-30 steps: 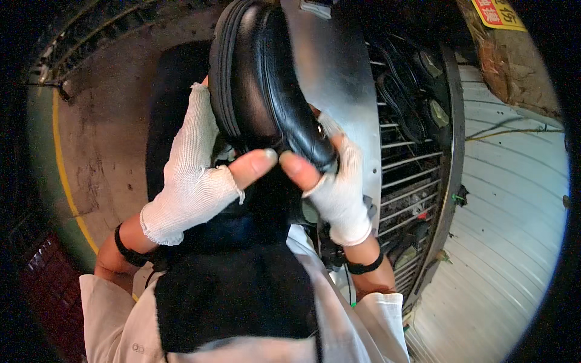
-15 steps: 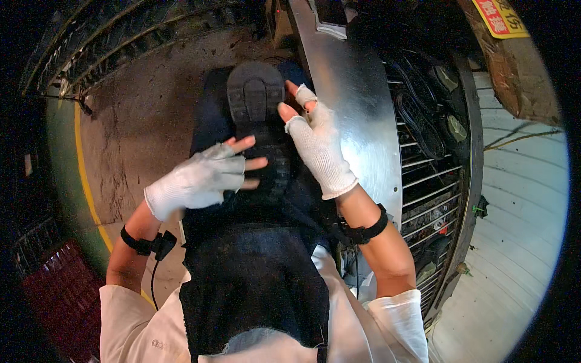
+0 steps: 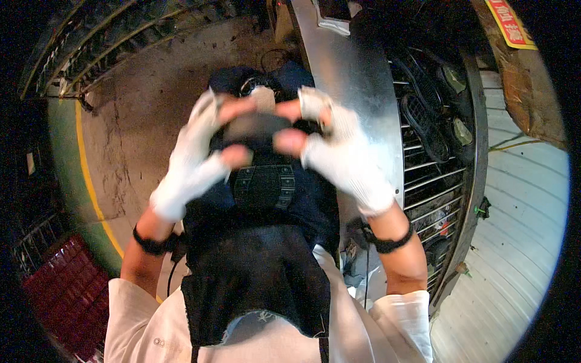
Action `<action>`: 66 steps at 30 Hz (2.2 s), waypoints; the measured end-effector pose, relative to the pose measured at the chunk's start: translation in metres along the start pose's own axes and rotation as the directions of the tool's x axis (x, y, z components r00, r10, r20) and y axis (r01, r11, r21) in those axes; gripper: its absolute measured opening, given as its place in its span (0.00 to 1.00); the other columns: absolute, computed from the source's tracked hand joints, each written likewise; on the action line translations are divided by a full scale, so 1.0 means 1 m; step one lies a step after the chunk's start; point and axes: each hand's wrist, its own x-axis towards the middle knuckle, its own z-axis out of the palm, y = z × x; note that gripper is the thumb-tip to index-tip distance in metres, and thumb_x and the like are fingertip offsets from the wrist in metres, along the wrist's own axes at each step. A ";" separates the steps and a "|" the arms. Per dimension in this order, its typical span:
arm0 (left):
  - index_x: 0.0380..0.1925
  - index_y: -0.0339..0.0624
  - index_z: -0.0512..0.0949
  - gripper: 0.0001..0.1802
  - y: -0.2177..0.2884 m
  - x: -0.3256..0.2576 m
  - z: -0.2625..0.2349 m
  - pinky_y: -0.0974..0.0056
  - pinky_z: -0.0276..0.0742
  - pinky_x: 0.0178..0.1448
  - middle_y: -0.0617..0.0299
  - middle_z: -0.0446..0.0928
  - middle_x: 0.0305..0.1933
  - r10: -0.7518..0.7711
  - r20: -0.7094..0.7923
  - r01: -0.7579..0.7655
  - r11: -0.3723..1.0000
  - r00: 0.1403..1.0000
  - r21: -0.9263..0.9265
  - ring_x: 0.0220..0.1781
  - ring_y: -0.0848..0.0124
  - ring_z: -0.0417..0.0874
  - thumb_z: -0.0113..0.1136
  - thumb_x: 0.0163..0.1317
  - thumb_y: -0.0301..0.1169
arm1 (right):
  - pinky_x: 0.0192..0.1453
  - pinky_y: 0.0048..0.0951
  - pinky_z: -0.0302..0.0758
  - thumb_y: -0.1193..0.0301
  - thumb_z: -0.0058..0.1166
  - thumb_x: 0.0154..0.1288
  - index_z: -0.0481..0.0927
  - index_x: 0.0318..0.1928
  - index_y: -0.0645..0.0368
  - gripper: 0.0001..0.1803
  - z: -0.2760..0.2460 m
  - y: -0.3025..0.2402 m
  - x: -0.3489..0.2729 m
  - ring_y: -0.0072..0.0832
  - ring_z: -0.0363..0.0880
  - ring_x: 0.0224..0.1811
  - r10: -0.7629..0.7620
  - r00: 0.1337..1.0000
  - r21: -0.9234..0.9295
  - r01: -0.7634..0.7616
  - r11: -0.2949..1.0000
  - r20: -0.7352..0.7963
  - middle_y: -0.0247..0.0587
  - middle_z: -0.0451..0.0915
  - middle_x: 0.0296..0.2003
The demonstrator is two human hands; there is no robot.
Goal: Inspecting and wiping down shoes at a workstation in a shoe manufacturing facility.
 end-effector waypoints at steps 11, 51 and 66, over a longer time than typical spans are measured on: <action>0.54 0.40 0.80 0.26 0.002 0.029 0.010 0.51 0.63 0.80 0.56 0.82 0.50 -0.248 -0.040 0.228 0.933 0.968 -0.278 0.56 0.56 0.82 0.79 0.57 0.32 | 0.60 0.27 0.75 0.68 0.77 0.63 0.83 0.53 0.59 0.21 0.011 0.003 0.011 0.21 0.79 0.50 0.446 0.895 0.487 -0.391 0.781 0.005 0.29 0.82 0.44; 0.78 0.43 0.68 0.50 0.128 0.031 -0.024 0.39 0.58 0.83 0.49 0.66 0.80 0.716 0.113 -0.641 0.674 0.689 -0.368 0.77 0.48 0.69 0.68 0.63 0.62 | 0.64 0.33 0.83 0.51 0.57 0.77 0.76 0.69 0.67 0.34 -0.017 -0.061 -0.069 0.34 0.87 0.54 0.446 0.872 0.780 -0.419 0.464 0.203 0.47 0.85 0.56; 0.77 0.48 0.72 0.43 0.058 0.047 0.053 0.42 0.67 0.77 0.41 0.62 0.80 0.281 -0.077 -0.265 0.949 0.957 0.168 0.77 0.38 0.66 0.74 0.62 0.45 | 0.67 0.35 0.81 0.63 0.65 0.71 0.77 0.68 0.64 0.30 0.019 -0.007 -0.102 0.34 0.86 0.57 0.584 0.805 0.827 -0.399 0.396 0.108 0.44 0.86 0.59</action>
